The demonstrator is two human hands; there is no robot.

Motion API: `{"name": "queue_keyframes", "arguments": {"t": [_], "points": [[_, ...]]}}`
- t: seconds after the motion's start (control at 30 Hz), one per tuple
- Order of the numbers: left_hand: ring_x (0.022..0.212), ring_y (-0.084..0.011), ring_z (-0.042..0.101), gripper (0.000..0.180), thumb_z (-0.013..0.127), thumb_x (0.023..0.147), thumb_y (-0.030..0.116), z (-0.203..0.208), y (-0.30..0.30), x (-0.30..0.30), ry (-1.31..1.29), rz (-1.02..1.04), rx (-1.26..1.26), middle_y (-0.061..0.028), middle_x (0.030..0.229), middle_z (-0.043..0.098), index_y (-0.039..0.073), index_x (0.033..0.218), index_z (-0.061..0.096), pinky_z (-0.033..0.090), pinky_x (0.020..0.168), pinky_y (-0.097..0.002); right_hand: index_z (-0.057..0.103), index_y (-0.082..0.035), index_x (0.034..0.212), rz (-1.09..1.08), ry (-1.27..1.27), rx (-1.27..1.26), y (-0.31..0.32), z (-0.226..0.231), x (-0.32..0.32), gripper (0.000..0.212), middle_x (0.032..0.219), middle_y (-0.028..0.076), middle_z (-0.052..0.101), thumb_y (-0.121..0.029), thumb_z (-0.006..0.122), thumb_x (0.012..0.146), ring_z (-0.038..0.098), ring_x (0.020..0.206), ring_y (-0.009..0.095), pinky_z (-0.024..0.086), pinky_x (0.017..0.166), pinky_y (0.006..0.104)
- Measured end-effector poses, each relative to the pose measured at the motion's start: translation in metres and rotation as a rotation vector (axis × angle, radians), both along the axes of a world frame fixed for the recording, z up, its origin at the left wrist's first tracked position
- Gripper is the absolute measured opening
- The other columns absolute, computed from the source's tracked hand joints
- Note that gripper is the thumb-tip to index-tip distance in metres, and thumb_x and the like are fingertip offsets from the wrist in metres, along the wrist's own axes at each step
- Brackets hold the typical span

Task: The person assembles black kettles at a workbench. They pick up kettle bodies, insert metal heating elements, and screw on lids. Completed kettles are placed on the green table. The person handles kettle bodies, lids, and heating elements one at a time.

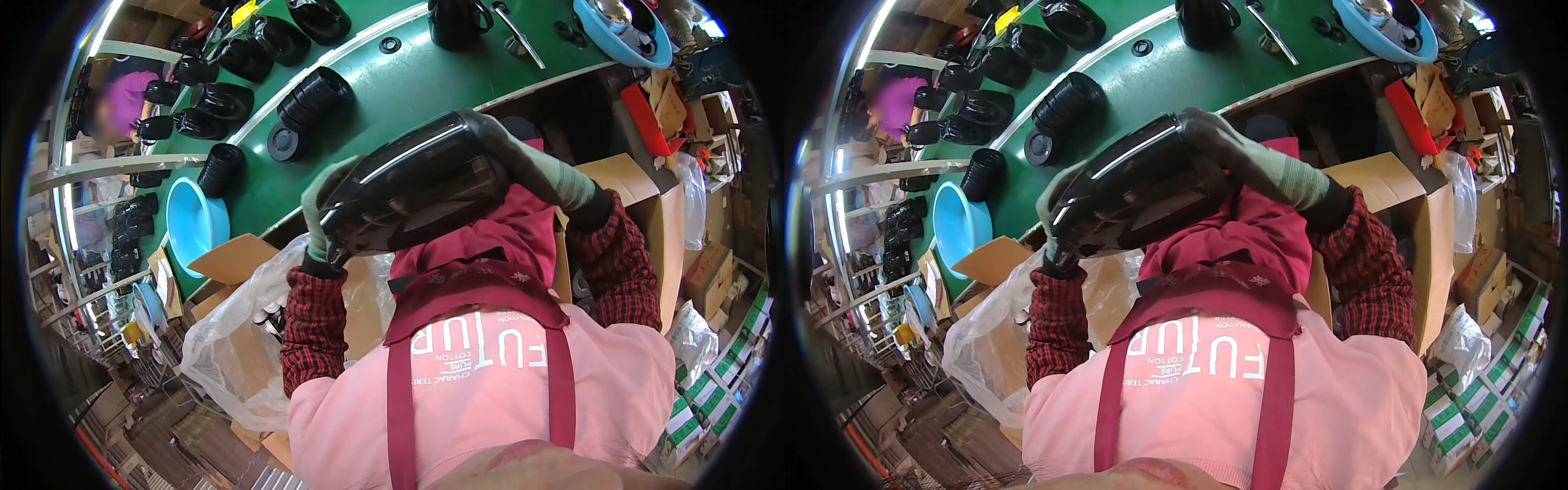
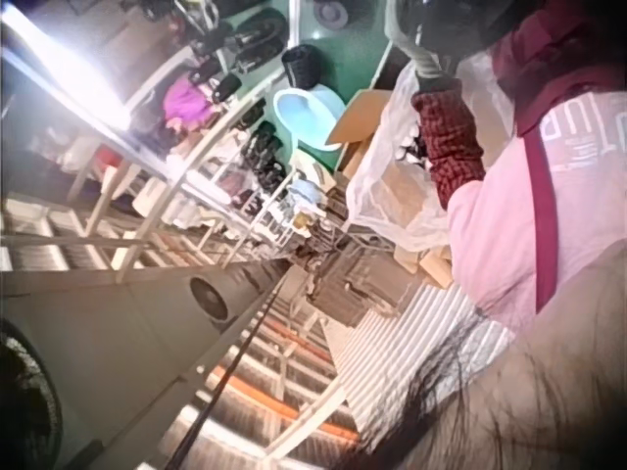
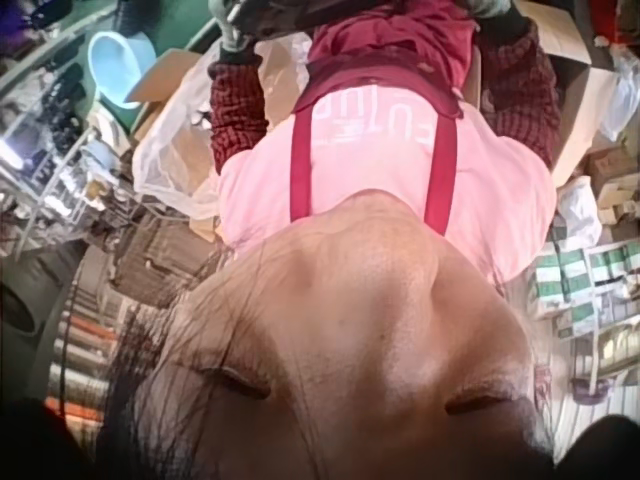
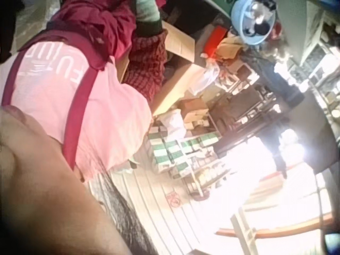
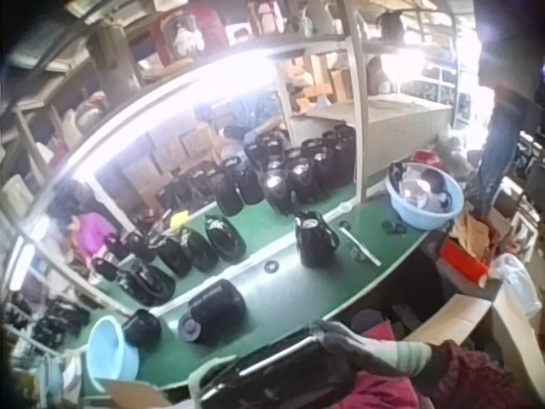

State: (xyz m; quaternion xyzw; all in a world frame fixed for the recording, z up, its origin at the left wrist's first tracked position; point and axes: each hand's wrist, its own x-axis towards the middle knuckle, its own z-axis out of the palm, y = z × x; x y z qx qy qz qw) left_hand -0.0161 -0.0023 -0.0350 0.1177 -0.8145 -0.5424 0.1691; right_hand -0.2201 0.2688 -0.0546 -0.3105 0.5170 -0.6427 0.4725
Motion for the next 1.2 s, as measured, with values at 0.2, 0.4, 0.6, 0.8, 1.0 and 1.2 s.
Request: {"name": "queue_keyframes", "arguments": {"t": [0.2,0.4,0.6,0.8,1.0,1.2], "points": [[0.092,-0.021,0.07,0.043,0.077,0.085,0.028,-0.019,0.007,0.002,0.121,-0.004,-0.249,-0.0085,0.103,0.072,-0.002,0.114,0.07,0.054,0.084,-0.032,0.032,-0.002,0.158,-0.349,-0.147,-0.123,-0.026,0.01,0.045,0.06,0.155,0.012,0.04,-0.032,0.049,0.109,0.039,0.143,0.019,0.031,0.119,0.0325],[0.14,-0.0263,0.046,0.064,0.067,0.096,0.036,-0.059,0.02,0.025,-0.13,-0.692,-0.427,-0.0087,0.147,0.053,0.01,0.151,0.045,0.035,0.12,-0.0405,0.043,-0.007,0.151,-0.32,0.786,-0.348,-0.023,0.032,0.061,0.076,0.152,0.022,0.043,-0.032,0.075,0.088,0.043,0.139,0.035,0.037,0.115,0.0447],[0.093,-0.031,0.07,0.052,0.075,0.083,0.03,0.013,-0.012,0.002,0.119,-0.112,-0.592,-0.0143,0.107,0.072,0.004,0.127,0.068,0.056,0.082,-0.0375,0.055,-0.006,0.141,-0.373,-0.359,0.06,-0.025,0.001,0.044,0.053,0.142,0.01,0.058,-0.044,0.054,0.104,0.057,0.126,0.019,0.045,0.107,0.0347],[0.097,-0.029,0.071,0.047,0.073,0.086,0.03,-0.036,-0.001,0.024,-0.086,-0.069,0.033,-0.0143,0.109,0.072,0.001,0.122,0.068,0.055,0.086,-0.0366,0.033,-0.003,0.157,-0.258,0.156,-0.259,-0.018,0.005,0.041,0.067,0.157,0.014,0.04,-0.047,0.045,0.108,0.042,0.142,0.024,0.035,0.117,0.0372],[0.098,-0.0249,0.071,0.045,0.076,0.088,0.027,0.023,0.0,0.01,-0.014,-0.143,-0.328,-0.0094,0.114,0.072,0.0,0.123,0.067,0.056,0.088,-0.0359,0.022,-0.003,0.162,-0.157,0.124,-0.08,-0.009,-0.024,0.037,0.07,0.164,0.015,0.03,-0.049,0.036,0.111,0.03,0.152,0.027,0.02,0.125,0.0381],[0.097,-0.0294,0.072,0.05,0.078,0.081,0.027,-0.048,0.006,0.04,-0.11,-0.076,-0.026,-0.0124,0.112,0.073,0.001,0.123,0.068,0.056,0.086,-0.0366,0.035,0.002,0.156,-0.448,0.186,-0.181,-0.034,-0.028,0.053,0.054,0.153,0.012,0.046,-0.024,0.042,0.109,0.045,0.139,0.021,0.03,0.12,0.0307]]}}
